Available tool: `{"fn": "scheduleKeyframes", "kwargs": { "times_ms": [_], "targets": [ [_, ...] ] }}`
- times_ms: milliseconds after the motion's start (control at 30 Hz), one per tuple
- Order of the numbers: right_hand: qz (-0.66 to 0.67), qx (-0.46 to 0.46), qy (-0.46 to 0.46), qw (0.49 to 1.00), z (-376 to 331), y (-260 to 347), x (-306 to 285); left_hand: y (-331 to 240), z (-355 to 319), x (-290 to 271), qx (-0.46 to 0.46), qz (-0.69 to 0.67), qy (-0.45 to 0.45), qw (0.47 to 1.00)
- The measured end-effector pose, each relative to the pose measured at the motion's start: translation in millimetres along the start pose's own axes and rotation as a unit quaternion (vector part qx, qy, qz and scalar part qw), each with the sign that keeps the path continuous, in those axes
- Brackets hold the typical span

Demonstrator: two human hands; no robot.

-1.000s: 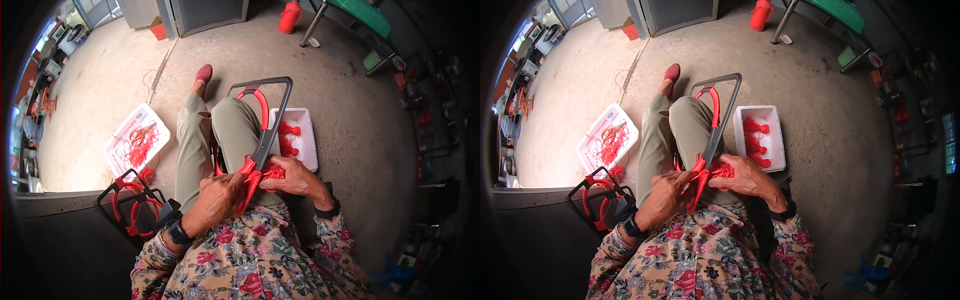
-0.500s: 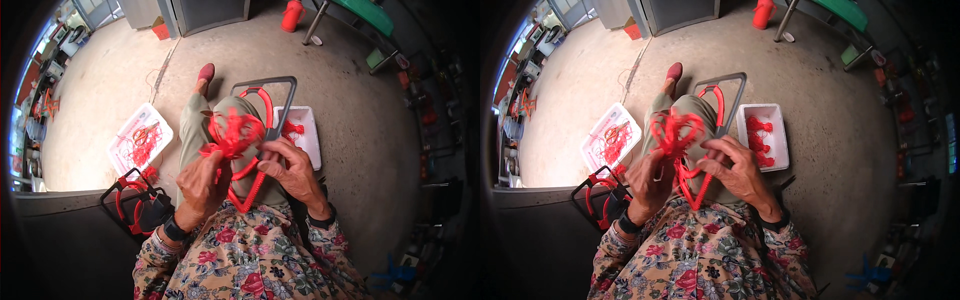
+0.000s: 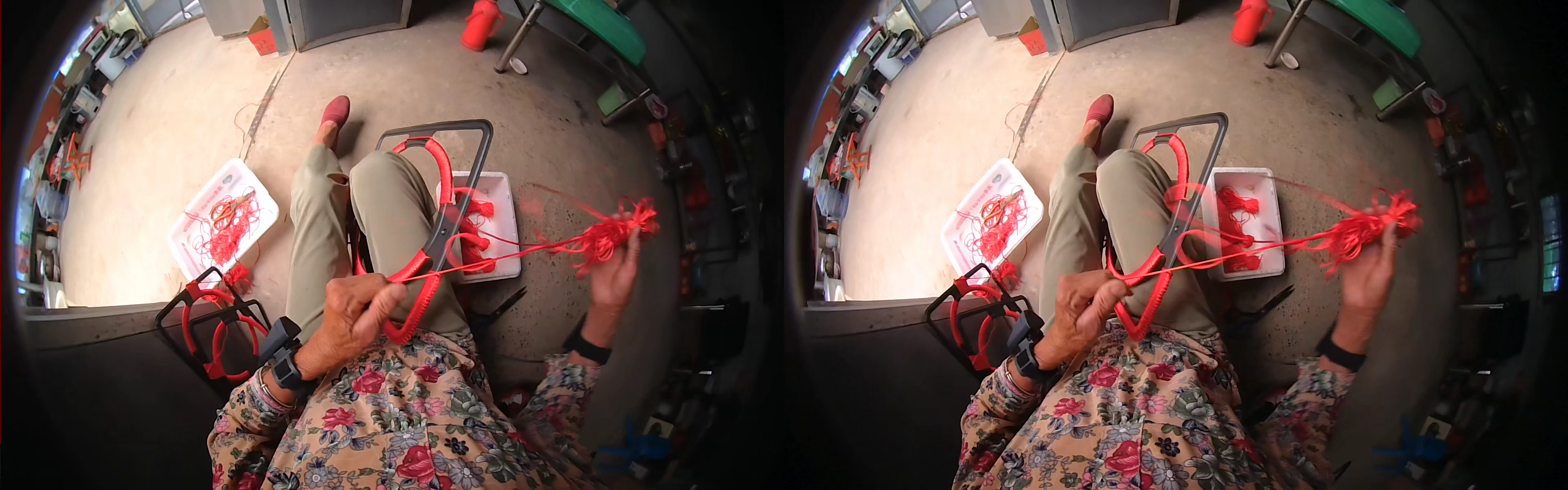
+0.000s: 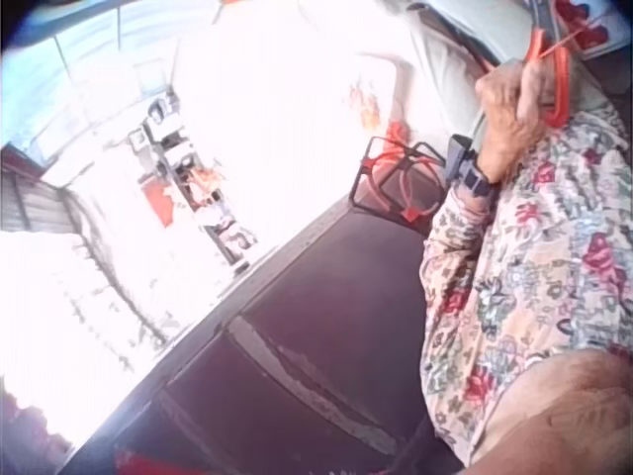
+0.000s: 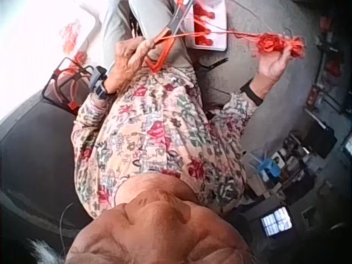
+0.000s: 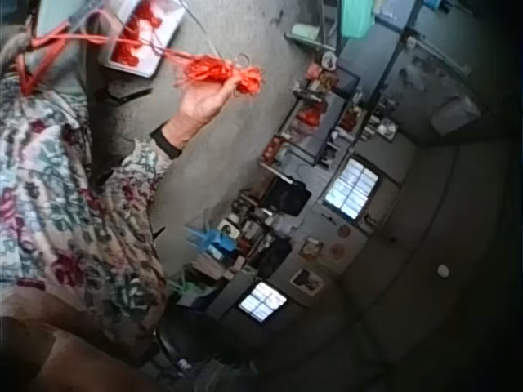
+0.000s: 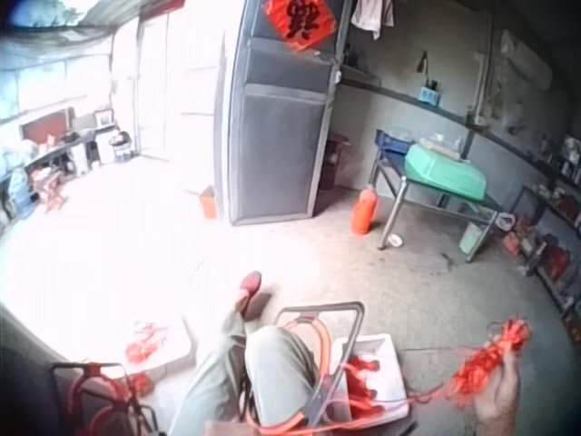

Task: The person is wrapping a red cord tightly and repeatedly around a black circular frame.

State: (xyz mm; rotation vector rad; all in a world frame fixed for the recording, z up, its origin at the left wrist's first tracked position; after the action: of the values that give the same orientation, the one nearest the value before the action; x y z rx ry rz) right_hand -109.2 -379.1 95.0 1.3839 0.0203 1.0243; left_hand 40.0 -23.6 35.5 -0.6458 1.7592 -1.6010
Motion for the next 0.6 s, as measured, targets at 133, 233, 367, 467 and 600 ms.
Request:
{"fn": "scheduleKeyframes", "kwargs": {
  "times_ms": [133, 233, 367, 467, 600],
  "targets": [
    [-0.204, -0.107, -0.02, 0.973, 8, 26, -45, 3, 6, 7, 0.063, 0.299, 0.005, 0.952],
    [-0.568, -0.095, 0.058, 0.815, -15, 10, -36, 1, 11, 8, 0.062, 0.279, -0.026, 0.958],
    [-0.574, -0.087, 0.246, 0.776, -54, -40, 20, 6, 15, -2, 0.045, 0.381, 0.015, 0.923],
    [-0.504, 0.074, 0.369, 0.777, -78, -66, 49, 2, 15, -4, 0.017, 0.434, 0.059, 0.899],
    [-0.417, 0.33, 0.467, 0.706, -92, -90, 83, -19, 17, -9, -0.046, 0.338, 0.112, 0.933]
  ]
}}
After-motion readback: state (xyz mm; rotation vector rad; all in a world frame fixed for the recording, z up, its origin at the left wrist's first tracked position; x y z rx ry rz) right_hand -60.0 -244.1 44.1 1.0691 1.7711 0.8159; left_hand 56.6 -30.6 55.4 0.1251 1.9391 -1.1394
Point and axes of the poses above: each hand's wrist, its own z-axis towards the middle knuckle, its own x-axis out of the palm, y = z × x, the point moved 1 cm from there along z, towards the middle knuckle, and after that the axes turned 14 degrees about -x, right-handed, at the moved point
